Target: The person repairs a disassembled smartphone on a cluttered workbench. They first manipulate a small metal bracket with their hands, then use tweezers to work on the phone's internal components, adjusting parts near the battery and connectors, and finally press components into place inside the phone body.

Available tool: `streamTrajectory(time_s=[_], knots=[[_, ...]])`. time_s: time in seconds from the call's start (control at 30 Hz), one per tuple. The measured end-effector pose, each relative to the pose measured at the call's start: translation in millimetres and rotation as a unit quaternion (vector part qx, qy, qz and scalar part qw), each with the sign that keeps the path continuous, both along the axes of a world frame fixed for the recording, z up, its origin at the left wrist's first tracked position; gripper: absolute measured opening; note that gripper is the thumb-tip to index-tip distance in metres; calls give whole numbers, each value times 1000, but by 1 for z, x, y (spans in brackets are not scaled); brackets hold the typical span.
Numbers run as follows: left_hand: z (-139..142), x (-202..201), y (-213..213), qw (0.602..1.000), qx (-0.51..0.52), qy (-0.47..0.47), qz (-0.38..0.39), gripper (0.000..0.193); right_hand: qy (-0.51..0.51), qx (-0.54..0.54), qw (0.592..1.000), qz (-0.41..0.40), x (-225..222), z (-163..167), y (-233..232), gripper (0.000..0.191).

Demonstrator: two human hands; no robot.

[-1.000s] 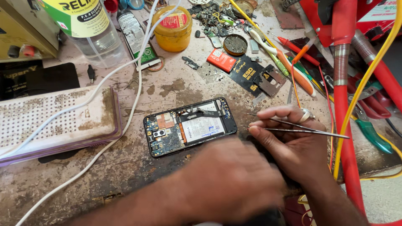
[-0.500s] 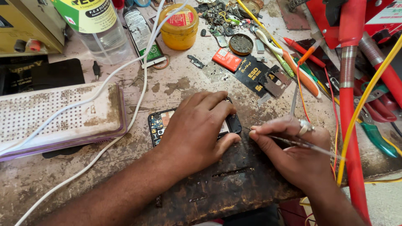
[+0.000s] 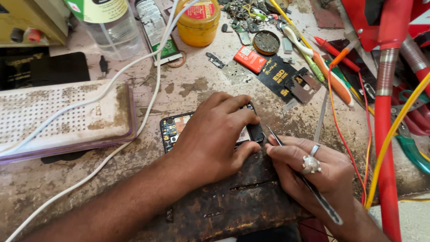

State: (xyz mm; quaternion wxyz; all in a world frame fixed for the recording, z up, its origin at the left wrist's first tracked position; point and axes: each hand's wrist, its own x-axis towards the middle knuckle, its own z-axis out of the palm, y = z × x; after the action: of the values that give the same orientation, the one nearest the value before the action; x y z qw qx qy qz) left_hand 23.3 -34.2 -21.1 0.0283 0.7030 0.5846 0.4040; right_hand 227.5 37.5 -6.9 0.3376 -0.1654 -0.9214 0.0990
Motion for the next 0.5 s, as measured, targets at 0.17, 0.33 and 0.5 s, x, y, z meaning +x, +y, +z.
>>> streamTrajectory(time_s=[0.17, 0.33, 0.5], knots=[[3, 1, 0, 999, -33, -37, 7, 54, 10, -74, 994, -80, -1, -7, 7, 19], [4, 1, -1, 997, -42, -58, 13, 59, 85, -292, 951, -47, 2, -12, 18, 21], [4, 0, -1, 997, -40, -71, 13, 59, 60, -238, 969, -34, 8, -15, 16, 21]])
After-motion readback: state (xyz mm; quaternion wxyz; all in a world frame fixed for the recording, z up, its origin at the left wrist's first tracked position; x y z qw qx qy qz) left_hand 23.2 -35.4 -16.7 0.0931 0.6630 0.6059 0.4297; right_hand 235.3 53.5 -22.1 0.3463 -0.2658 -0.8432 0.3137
